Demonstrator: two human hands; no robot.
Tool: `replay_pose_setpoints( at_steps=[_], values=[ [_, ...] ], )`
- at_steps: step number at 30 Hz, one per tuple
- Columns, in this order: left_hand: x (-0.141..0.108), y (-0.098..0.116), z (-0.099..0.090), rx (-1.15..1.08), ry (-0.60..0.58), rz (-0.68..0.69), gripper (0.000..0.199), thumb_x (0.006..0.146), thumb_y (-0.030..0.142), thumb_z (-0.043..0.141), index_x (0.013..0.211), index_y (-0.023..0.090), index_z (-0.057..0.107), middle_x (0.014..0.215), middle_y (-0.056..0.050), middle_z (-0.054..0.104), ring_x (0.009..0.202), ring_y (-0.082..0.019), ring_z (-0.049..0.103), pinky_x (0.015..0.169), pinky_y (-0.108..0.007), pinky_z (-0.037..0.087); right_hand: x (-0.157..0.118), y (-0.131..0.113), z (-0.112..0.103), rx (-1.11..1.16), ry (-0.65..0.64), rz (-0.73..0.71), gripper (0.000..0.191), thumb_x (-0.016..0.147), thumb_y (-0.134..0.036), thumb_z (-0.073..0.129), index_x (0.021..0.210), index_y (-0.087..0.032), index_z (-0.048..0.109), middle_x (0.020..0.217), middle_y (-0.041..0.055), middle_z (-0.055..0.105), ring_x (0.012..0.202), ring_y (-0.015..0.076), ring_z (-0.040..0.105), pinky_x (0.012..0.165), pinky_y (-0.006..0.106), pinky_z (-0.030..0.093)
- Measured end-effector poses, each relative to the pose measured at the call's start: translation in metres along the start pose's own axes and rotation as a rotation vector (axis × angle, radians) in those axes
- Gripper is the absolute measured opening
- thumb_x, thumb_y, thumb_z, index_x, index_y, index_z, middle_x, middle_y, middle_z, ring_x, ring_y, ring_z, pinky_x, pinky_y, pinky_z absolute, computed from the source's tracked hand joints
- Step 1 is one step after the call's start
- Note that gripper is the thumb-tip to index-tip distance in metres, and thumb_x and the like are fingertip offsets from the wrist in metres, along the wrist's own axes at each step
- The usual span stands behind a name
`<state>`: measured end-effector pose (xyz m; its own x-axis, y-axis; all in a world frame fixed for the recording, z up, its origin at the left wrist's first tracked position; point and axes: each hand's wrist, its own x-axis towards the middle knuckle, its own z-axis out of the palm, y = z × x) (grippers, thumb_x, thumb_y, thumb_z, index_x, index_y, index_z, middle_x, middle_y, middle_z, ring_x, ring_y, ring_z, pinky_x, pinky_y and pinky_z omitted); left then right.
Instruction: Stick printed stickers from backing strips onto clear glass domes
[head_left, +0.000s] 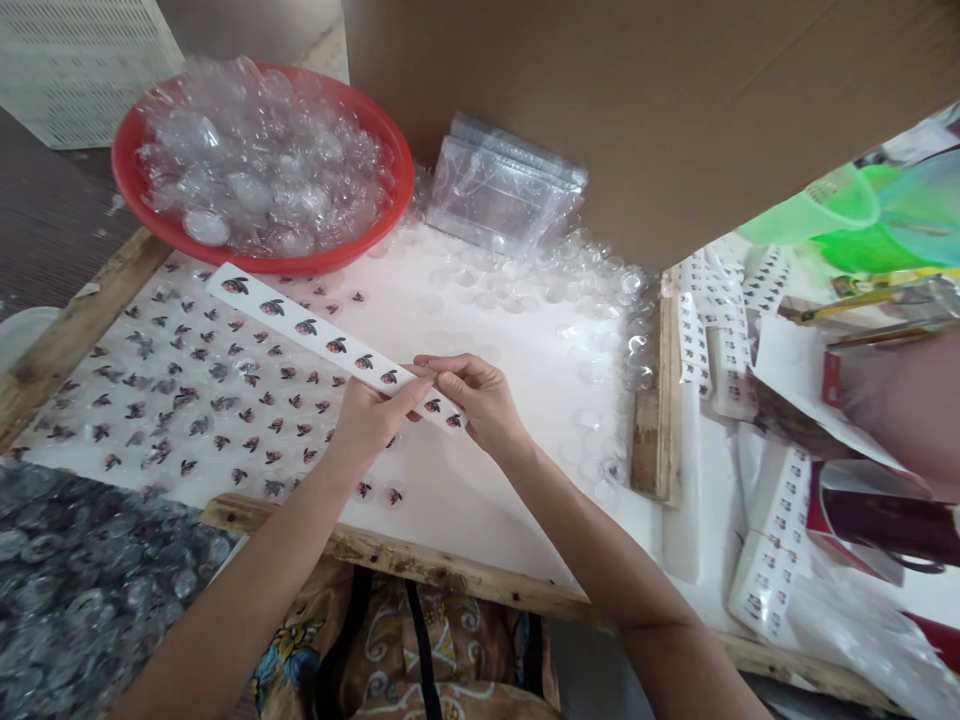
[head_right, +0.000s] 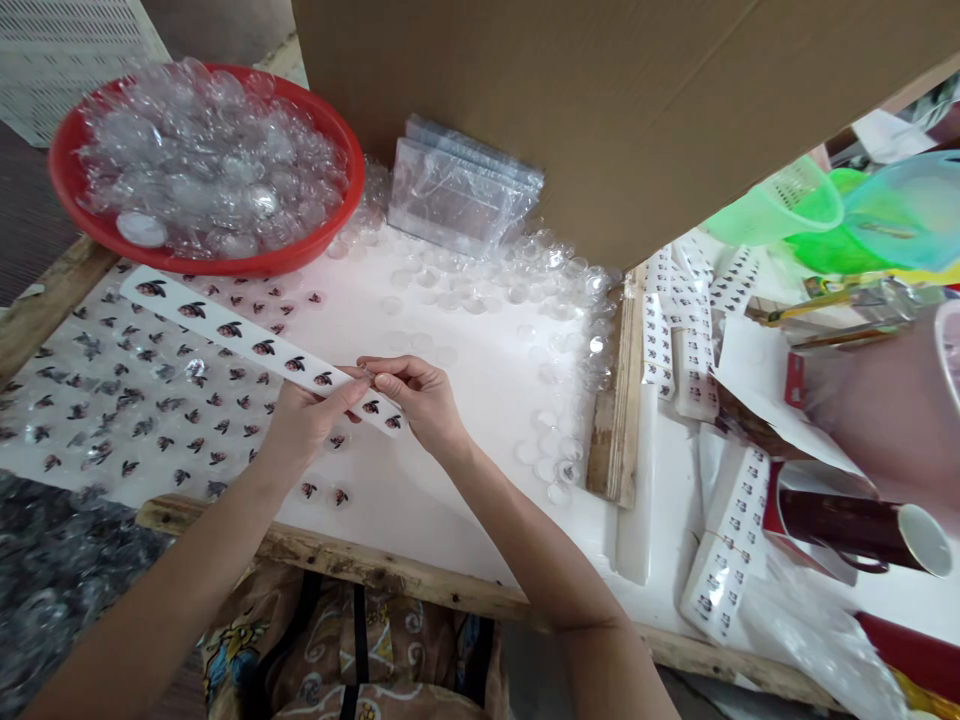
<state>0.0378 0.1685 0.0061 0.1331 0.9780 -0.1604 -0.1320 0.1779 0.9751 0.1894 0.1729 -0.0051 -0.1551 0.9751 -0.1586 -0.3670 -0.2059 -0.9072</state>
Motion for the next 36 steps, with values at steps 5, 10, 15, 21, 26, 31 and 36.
replay_pose_setpoints(
  at_steps=[5,10,15,21,26,31,36],
  values=[
    [0.0006,-0.0021,-0.0008,-0.005,-0.001,0.001,0.017,0.077,0.034,0.072,0.085,0.019,0.075,0.079,-0.003,0.07,0.069,-0.016,0.063,0.053,-0.025,0.052,0.0,0.0009,-0.0002,0.003,0.011,0.008,0.022,0.069,-0.041,0.083,0.083,-0.026,0.074,0.101,0.0017,0.076,0.098,0.02,0.07,0.095,0.041,0.053],
    [0.0011,-0.0029,-0.0004,0.012,0.017,0.004,0.018,0.076,0.034,0.072,0.085,0.019,0.075,0.078,-0.003,0.071,0.069,-0.017,0.064,0.053,-0.025,0.052,0.0002,0.0013,0.0009,0.007,0.018,0.001,0.022,0.069,-0.041,0.083,0.082,-0.026,0.074,0.1,0.0012,0.076,0.099,0.0202,0.07,0.096,0.042,0.053],
    [0.0004,0.0,0.0003,0.034,0.024,0.007,0.018,0.075,0.034,0.072,0.083,0.019,0.075,0.075,-0.003,0.07,0.066,-0.017,0.063,0.053,-0.026,0.052,0.0002,0.0006,0.001,0.005,0.016,0.004,0.023,0.068,-0.043,0.083,0.082,-0.026,0.073,0.1,0.0017,0.076,0.1,0.0214,0.07,0.096,0.044,0.053],
    [-0.0006,0.0014,0.0003,0.027,0.03,0.002,0.017,0.076,0.034,0.073,0.082,0.019,0.075,0.077,-0.003,0.071,0.067,-0.016,0.064,0.054,-0.025,0.052,-0.0002,-0.0001,0.0009,-0.001,0.014,-0.007,0.022,0.069,-0.042,0.083,0.082,-0.026,0.074,0.101,0.0016,0.076,0.098,0.0203,0.07,0.096,0.042,0.053],
    [0.0003,-0.0026,-0.0002,0.005,0.028,0.002,0.017,0.075,0.034,0.074,0.083,0.019,0.075,0.079,-0.003,0.072,0.068,-0.016,0.064,0.053,-0.025,0.052,0.0003,0.0014,0.0005,-0.008,0.019,-0.002,0.022,0.069,-0.042,0.083,0.082,-0.026,0.074,0.1,0.002,0.076,0.098,0.0203,0.07,0.096,0.042,0.053],
    [0.0008,-0.0045,-0.0008,0.003,0.019,0.007,0.017,0.076,0.034,0.073,0.083,0.019,0.075,0.078,-0.003,0.071,0.068,-0.017,0.064,0.054,-0.026,0.052,0.0007,0.0022,0.0,-0.013,0.027,0.005,0.023,0.068,-0.043,0.083,0.082,-0.026,0.074,0.1,0.0016,0.076,0.098,0.0205,0.07,0.094,0.042,0.054],
    [0.001,-0.0035,-0.0008,0.011,0.023,-0.001,0.017,0.075,0.034,0.074,0.083,0.019,0.075,0.076,-0.003,0.071,0.066,-0.017,0.064,0.053,-0.026,0.052,0.0009,0.0022,-0.0002,0.001,0.014,0.003,0.022,0.069,-0.042,0.083,0.082,-0.027,0.074,0.1,0.0008,0.076,0.097,0.0198,0.071,0.094,0.041,0.054]
  ],
)
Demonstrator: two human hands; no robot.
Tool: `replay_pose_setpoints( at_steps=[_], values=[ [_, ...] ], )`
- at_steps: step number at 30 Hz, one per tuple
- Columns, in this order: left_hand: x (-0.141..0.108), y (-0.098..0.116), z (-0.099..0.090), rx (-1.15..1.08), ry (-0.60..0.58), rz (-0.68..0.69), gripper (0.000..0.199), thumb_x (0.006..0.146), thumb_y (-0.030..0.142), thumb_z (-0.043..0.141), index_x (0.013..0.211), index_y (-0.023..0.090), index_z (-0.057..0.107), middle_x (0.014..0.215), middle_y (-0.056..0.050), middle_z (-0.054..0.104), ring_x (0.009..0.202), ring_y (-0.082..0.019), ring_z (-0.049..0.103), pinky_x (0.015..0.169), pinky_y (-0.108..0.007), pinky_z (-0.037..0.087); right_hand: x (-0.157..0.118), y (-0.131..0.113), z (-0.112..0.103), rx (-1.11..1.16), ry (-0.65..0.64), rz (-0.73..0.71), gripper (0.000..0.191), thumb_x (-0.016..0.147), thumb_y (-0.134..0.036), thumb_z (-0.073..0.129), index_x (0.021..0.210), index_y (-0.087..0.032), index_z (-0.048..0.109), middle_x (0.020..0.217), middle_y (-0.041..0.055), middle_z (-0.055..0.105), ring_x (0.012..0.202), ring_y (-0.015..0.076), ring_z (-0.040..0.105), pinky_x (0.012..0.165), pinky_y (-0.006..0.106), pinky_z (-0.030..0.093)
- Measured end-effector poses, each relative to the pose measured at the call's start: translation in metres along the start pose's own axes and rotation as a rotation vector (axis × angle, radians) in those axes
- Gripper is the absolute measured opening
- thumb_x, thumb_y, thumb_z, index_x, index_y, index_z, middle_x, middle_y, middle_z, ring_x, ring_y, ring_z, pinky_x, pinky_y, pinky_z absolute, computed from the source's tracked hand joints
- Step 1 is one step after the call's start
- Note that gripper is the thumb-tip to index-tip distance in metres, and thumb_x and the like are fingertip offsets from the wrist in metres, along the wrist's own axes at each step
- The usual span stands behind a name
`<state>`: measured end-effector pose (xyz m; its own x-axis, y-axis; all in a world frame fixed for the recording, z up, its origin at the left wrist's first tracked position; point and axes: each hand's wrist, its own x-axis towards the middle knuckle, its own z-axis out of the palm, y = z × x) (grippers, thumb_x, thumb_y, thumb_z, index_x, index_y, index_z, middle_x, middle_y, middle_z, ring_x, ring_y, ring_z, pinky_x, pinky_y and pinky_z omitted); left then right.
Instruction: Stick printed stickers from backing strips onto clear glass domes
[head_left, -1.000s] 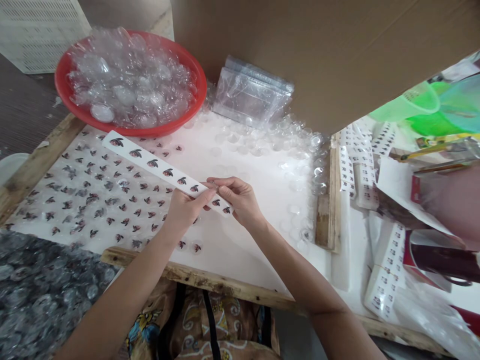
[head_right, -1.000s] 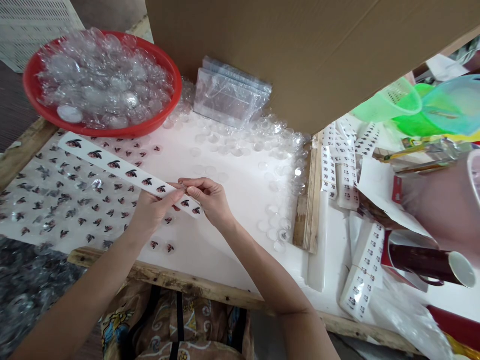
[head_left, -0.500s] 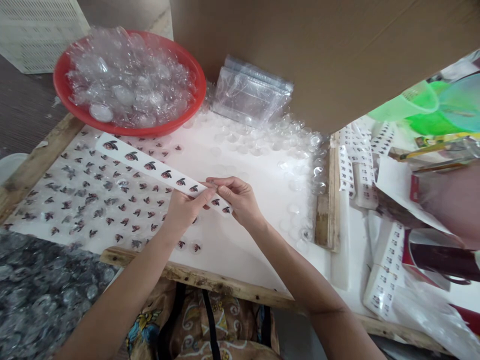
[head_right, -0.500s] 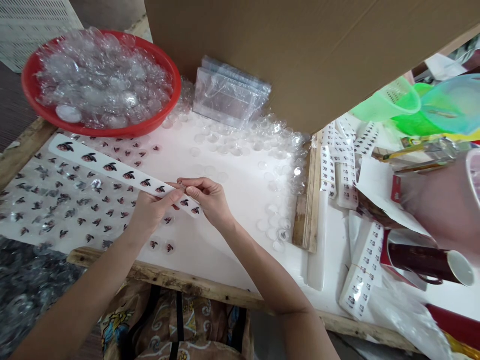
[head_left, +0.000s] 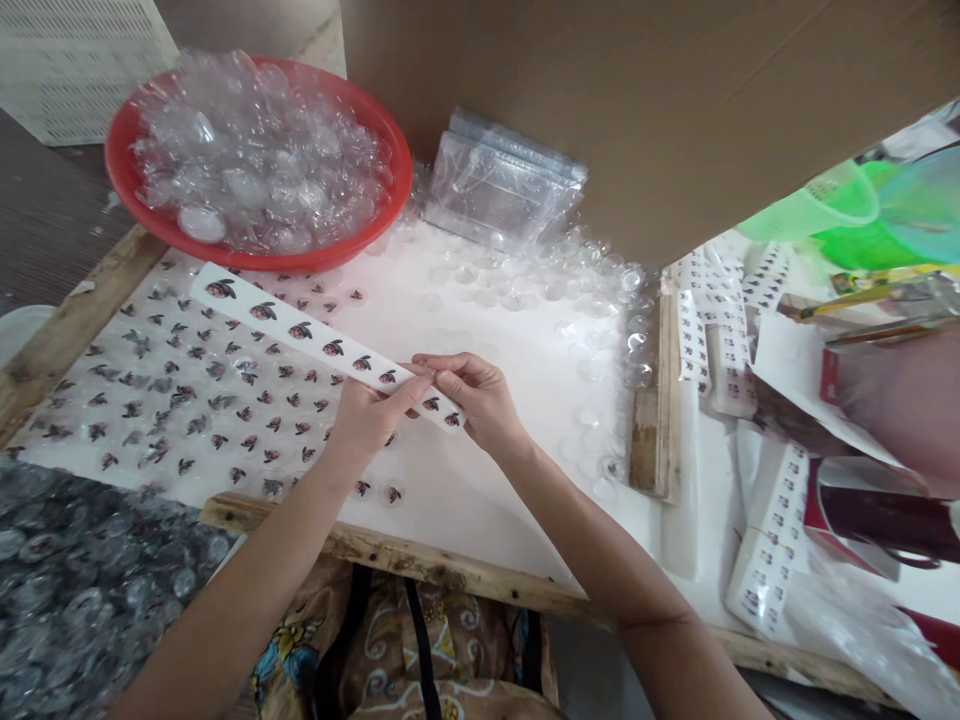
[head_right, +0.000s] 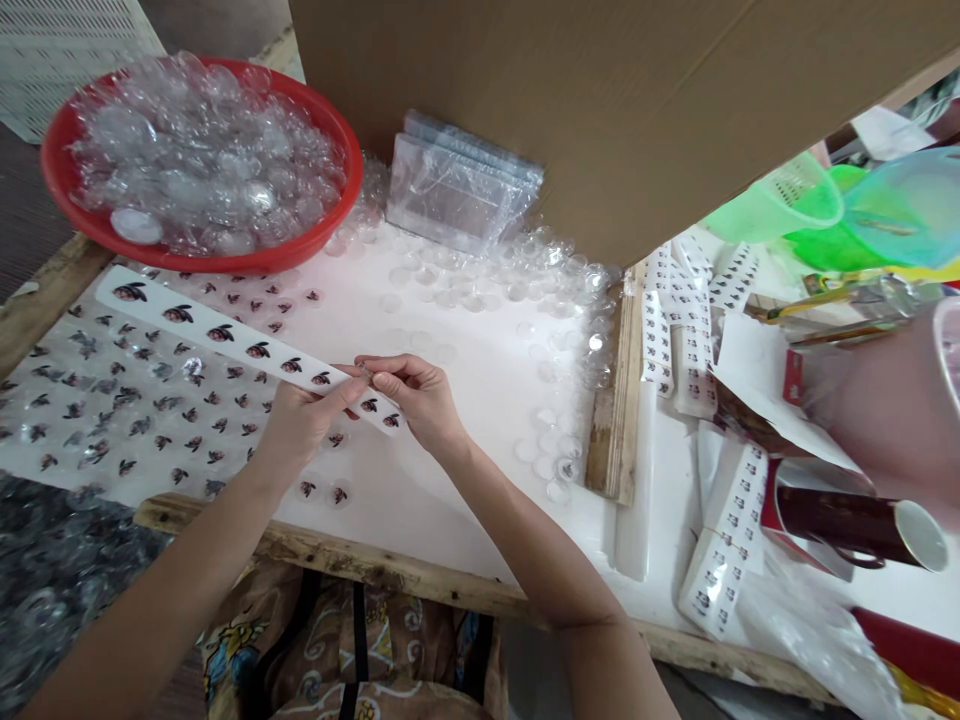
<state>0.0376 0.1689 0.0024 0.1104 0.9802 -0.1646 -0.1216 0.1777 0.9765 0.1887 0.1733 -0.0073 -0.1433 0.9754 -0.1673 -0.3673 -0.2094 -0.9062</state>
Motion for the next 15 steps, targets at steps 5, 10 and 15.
replay_pose_setpoints(
  at_steps=[5,10,15],
  values=[
    [0.0002,0.0009,0.0006,0.006,-0.002,-0.004,0.019,0.074,0.035,0.073,0.083,0.018,0.075,0.076,-0.003,0.071,0.065,-0.017,0.064,0.055,-0.027,0.052,-0.0007,0.0,0.0002,0.025,-0.011,-0.004,0.02,0.069,-0.04,0.083,0.082,-0.027,0.074,0.1,0.0001,0.076,0.096,0.0195,0.071,0.092,0.041,0.055],
    [-0.0005,0.0032,0.0013,0.0,0.006,-0.003,0.017,0.074,0.034,0.074,0.082,0.018,0.075,0.072,-0.002,0.07,0.063,-0.016,0.062,0.053,-0.026,0.051,-0.0008,0.0003,0.0003,0.021,-0.001,0.012,0.023,0.068,-0.042,0.083,0.082,-0.027,0.074,0.1,0.0008,0.076,0.097,0.0205,0.071,0.091,0.041,0.056],
    [-0.0016,0.0027,0.0011,-0.007,0.005,0.013,0.018,0.077,0.036,0.073,0.082,0.019,0.075,0.077,-0.003,0.072,0.065,-0.016,0.063,0.054,-0.025,0.051,0.0001,0.0011,-0.0008,0.006,0.002,0.019,0.025,0.068,-0.044,0.083,0.083,-0.026,0.074,0.102,0.0018,0.076,0.097,0.0214,0.07,0.089,0.041,0.057]
  ],
)
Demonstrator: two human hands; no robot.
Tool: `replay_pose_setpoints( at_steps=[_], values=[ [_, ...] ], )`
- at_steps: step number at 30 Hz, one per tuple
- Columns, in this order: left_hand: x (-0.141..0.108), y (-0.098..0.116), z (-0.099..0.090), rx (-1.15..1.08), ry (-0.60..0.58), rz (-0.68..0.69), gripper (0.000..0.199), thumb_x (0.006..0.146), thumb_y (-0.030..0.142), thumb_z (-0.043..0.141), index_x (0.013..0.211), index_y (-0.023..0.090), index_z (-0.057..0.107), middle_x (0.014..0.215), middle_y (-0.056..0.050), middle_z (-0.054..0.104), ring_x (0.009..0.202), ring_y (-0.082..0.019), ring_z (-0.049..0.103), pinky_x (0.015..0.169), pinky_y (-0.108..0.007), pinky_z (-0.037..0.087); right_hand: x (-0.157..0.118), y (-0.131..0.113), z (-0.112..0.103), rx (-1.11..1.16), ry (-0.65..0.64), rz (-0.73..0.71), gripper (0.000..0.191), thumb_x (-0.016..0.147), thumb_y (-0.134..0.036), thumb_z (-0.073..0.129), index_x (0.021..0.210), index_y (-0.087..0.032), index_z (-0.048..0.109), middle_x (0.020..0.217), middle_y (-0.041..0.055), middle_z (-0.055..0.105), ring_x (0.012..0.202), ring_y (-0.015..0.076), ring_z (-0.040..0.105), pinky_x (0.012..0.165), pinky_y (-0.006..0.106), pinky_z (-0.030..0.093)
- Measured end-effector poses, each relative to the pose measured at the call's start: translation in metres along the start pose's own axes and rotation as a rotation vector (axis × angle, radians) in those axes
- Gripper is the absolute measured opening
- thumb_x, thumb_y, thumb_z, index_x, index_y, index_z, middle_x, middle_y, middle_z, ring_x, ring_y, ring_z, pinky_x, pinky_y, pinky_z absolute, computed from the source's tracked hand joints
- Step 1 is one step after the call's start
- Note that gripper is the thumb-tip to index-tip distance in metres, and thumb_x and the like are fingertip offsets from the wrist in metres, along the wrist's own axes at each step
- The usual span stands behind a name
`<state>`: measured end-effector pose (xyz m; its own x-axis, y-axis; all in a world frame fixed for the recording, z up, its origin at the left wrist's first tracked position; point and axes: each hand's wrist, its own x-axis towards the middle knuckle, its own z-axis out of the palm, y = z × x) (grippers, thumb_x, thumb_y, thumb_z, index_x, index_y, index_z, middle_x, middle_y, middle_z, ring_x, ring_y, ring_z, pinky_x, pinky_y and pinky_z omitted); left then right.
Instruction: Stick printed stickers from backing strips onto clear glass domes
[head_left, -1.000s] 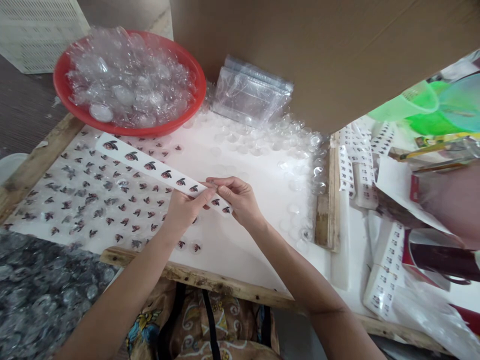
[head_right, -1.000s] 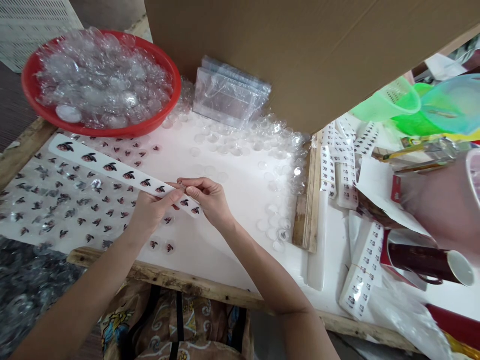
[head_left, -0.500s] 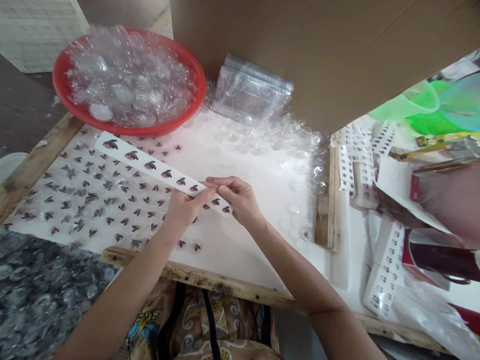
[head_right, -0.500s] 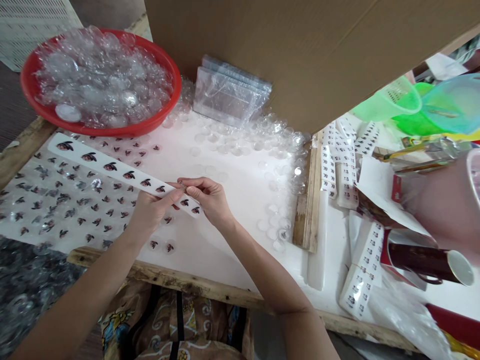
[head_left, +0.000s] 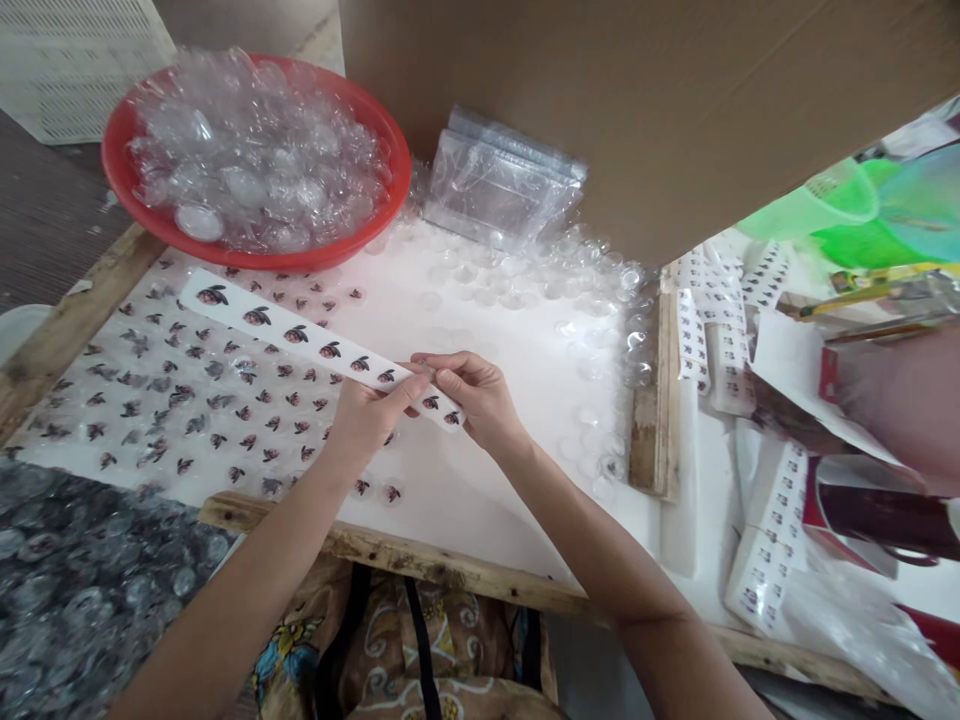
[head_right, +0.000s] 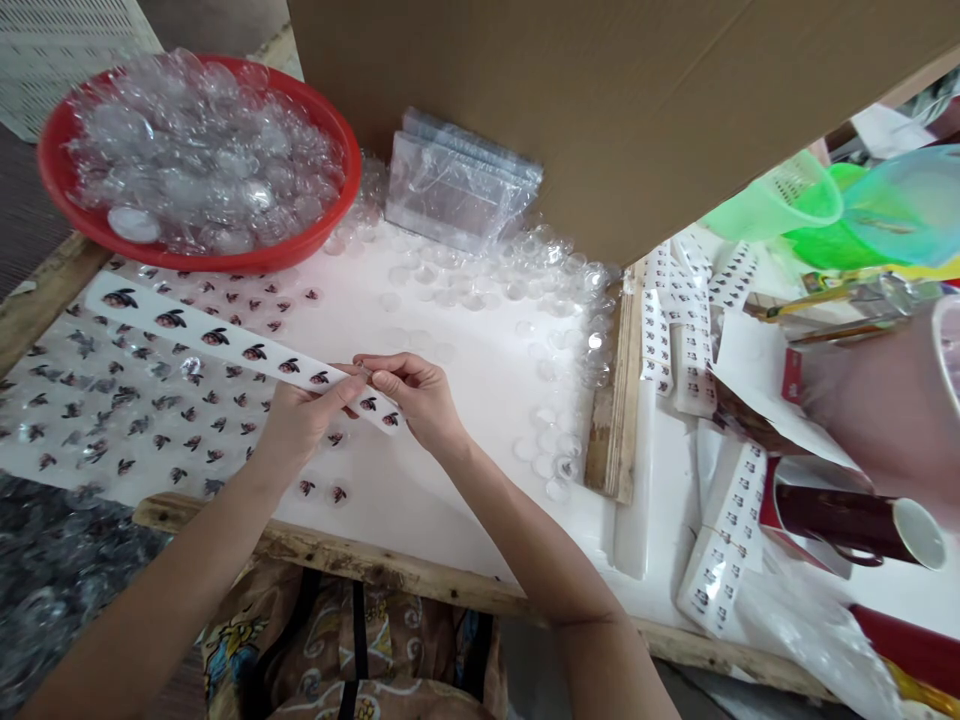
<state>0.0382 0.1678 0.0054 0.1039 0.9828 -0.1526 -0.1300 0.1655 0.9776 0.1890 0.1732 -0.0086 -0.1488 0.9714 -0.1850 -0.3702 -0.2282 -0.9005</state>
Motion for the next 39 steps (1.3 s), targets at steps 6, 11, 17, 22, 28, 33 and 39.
replay_pose_setpoints(
  at_steps=[6,11,17,22,28,33,39],
  values=[
    [0.0002,0.0009,0.0007,0.003,0.006,-0.021,0.021,0.075,0.037,0.073,0.083,0.018,0.075,0.08,-0.005,0.072,0.069,-0.018,0.065,0.054,-0.026,0.051,-0.0005,0.0012,-0.0008,0.007,-0.007,-0.005,0.024,0.068,-0.044,0.083,0.083,-0.027,0.074,0.102,0.0017,0.076,0.098,0.0213,0.07,0.091,0.042,0.056],
    [0.0002,0.0029,0.001,-0.019,0.0,-0.019,0.017,0.075,0.035,0.073,0.081,0.019,0.076,0.076,-0.003,0.07,0.07,-0.017,0.063,0.056,-0.026,0.051,-0.0006,0.0023,-0.0007,0.023,-0.01,-0.003,0.024,0.068,-0.043,0.083,0.083,-0.027,0.074,0.102,0.0014,0.076,0.096,0.0213,0.071,0.089,0.042,0.057],
    [0.0007,0.0033,0.0016,-0.021,0.011,-0.042,0.017,0.073,0.033,0.073,0.083,0.018,0.076,0.074,-0.003,0.069,0.069,-0.018,0.063,0.056,-0.027,0.051,-0.0014,0.0023,-0.0005,0.01,-0.009,-0.015,0.023,0.069,-0.042,0.082,0.083,-0.027,0.074,0.102,0.0012,0.076,0.097,0.0208,0.07,0.09,0.042,0.056],
    [0.0012,0.0012,0.001,-0.026,0.004,-0.024,0.016,0.074,0.032,0.073,0.081,0.018,0.076,0.07,-0.003,0.068,0.069,-0.018,0.063,0.058,-0.027,0.049,-0.0025,0.0011,-0.0002,-0.032,-0.014,-0.063,0.019,0.072,-0.04,0.08,0.085,-0.027,0.074,0.103,0.0016,0.076,0.101,0.0207,0.069,0.095,0.042,0.053],
    [-0.0011,0.0041,0.0005,-0.029,-0.006,0.01,0.016,0.076,0.035,0.074,0.077,0.018,0.074,0.073,-0.002,0.068,0.068,-0.016,0.061,0.058,-0.027,0.05,-0.0018,-0.0017,0.0005,-0.03,-0.029,-0.064,0.02,0.072,-0.041,0.08,0.085,-0.026,0.074,0.103,0.0018,0.076,0.102,0.0215,0.07,0.094,0.042,0.053],
    [-0.0009,0.004,0.001,-0.05,-0.013,0.024,0.016,0.078,0.034,0.073,0.077,0.019,0.074,0.069,-0.002,0.066,0.066,-0.016,0.061,0.058,-0.027,0.05,-0.0013,-0.0001,-0.0006,-0.015,-0.045,-0.075,0.019,0.073,-0.04,0.08,0.086,-0.026,0.074,0.105,0.0018,0.075,0.103,0.0223,0.069,0.093,0.042,0.054],
    [-0.0007,0.0052,0.0025,-0.07,0.015,-0.017,0.015,0.075,0.033,0.074,0.075,0.019,0.074,0.072,-0.002,0.069,0.068,-0.016,0.062,0.06,-0.027,0.05,-0.001,0.0028,-0.0025,-0.038,-0.038,-0.083,0.017,0.075,-0.038,0.079,0.088,-0.026,0.074,0.106,0.0018,0.075,0.103,0.0206,0.069,0.095,0.041,0.053]
  ],
)
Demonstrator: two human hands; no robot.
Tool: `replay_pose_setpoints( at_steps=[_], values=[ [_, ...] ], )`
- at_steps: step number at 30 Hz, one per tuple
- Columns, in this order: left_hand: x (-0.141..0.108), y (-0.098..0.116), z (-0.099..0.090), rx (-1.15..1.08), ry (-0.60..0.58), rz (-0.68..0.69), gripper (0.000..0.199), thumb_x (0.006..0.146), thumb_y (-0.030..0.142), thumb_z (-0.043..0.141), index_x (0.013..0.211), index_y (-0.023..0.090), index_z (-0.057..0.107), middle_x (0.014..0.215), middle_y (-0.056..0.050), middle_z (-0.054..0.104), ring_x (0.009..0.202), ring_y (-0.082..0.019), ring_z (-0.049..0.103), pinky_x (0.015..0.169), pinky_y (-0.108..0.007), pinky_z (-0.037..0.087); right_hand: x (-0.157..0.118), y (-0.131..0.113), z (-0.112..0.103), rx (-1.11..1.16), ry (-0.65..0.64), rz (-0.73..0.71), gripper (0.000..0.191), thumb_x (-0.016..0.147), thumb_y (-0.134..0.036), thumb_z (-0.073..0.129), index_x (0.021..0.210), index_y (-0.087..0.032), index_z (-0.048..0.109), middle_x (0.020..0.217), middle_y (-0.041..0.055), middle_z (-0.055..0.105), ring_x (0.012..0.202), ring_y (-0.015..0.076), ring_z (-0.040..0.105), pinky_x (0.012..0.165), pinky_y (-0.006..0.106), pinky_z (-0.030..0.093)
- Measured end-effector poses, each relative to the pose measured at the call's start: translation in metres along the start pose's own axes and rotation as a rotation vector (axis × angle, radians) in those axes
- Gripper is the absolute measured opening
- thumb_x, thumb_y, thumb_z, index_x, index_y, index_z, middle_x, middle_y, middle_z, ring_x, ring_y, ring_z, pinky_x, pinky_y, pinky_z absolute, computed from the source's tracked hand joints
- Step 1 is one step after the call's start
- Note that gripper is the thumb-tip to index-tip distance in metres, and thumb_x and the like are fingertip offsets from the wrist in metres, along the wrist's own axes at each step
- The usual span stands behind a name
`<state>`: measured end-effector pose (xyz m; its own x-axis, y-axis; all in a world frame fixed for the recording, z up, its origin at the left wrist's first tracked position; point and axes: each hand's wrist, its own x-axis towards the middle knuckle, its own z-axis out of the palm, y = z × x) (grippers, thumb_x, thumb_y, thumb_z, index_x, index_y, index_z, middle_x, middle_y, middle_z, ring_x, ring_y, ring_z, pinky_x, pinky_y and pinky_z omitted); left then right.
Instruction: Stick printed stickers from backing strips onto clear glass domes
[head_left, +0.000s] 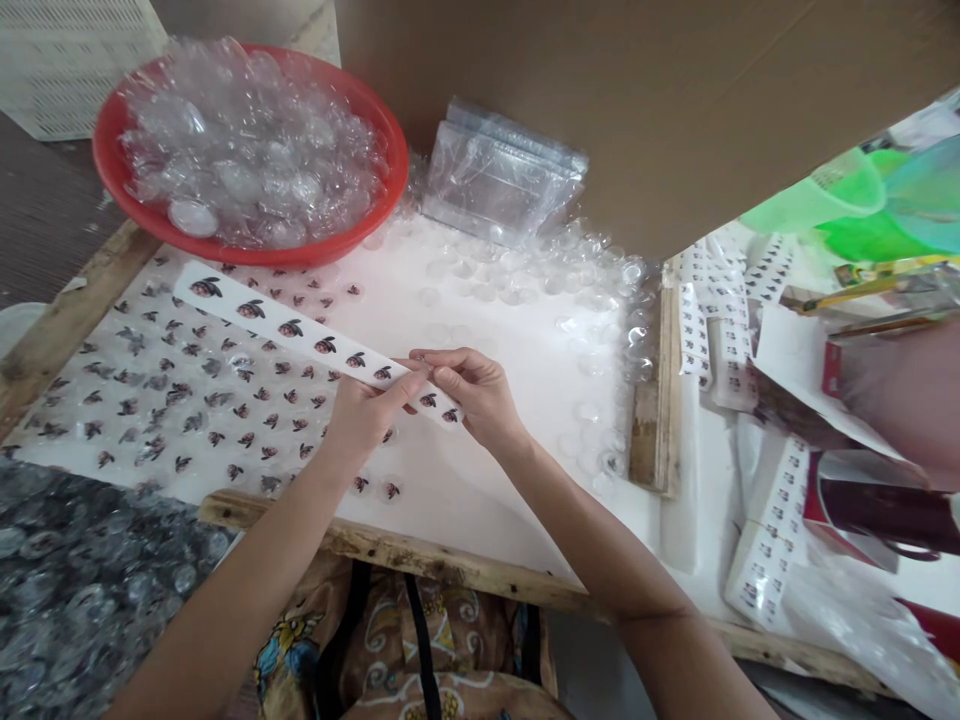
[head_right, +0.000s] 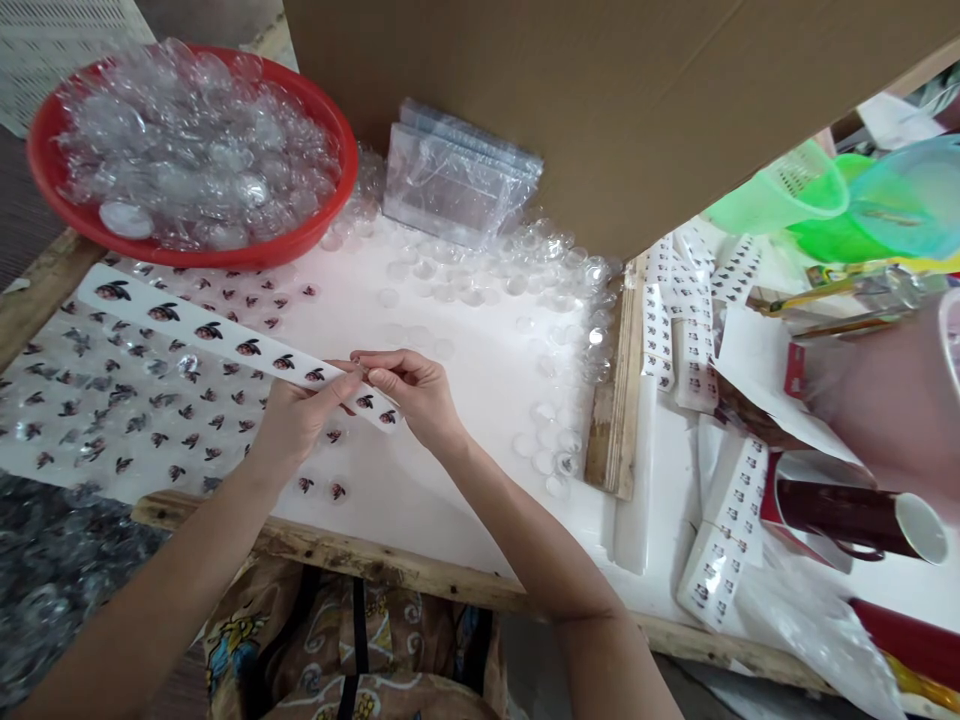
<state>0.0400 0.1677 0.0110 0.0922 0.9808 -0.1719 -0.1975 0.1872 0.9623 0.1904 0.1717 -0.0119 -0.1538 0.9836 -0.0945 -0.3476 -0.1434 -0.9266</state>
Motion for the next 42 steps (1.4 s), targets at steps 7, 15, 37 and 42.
replay_pose_setpoints(
  at_steps=[7,15,37,42],
  values=[
    [0.0,-0.001,-0.001,0.008,-0.015,0.027,0.012,0.076,0.031,0.073,0.078,0.019,0.075,0.07,-0.001,0.068,0.071,-0.017,0.063,0.065,-0.028,0.05,0.0,0.0,0.0,0.001,0.002,-0.006,0.018,0.075,-0.038,0.079,0.087,-0.026,0.074,0.105,0.0018,0.075,0.101,0.0199,0.07,0.096,0.042,0.053],
    [0.001,-0.002,-0.001,0.021,-0.017,0.051,0.014,0.076,0.032,0.073,0.079,0.018,0.075,0.074,-0.003,0.069,0.075,-0.02,0.065,0.069,-0.031,0.052,-0.001,-0.001,0.002,-0.034,0.006,-0.071,0.013,0.077,-0.036,0.077,0.086,-0.027,0.074,0.104,0.001,0.075,0.101,0.0195,0.07,0.096,0.042,0.054],
    [0.002,-0.004,0.0,0.082,0.004,-0.045,0.013,0.073,0.031,0.073,0.074,0.017,0.074,0.069,-0.002,0.068,0.07,-0.018,0.062,0.063,-0.028,0.046,-0.005,-0.021,-0.003,-0.33,0.101,-0.084,0.016,0.081,-0.038,0.072,0.089,-0.024,0.072,0.098,0.0032,0.074,0.09,0.0164,0.068,0.087,0.037,0.058],
    [0.002,-0.004,0.001,0.082,0.015,-0.049,0.017,0.071,0.032,0.074,0.078,0.017,0.075,0.073,-0.003,0.07,0.076,-0.021,0.065,0.066,-0.03,0.049,-0.01,-0.017,0.003,-0.3,0.042,-0.043,0.025,0.074,-0.041,0.078,0.092,-0.024,0.072,0.102,0.004,0.073,0.098,0.0196,0.068,0.089,0.038,0.058]
  ],
)
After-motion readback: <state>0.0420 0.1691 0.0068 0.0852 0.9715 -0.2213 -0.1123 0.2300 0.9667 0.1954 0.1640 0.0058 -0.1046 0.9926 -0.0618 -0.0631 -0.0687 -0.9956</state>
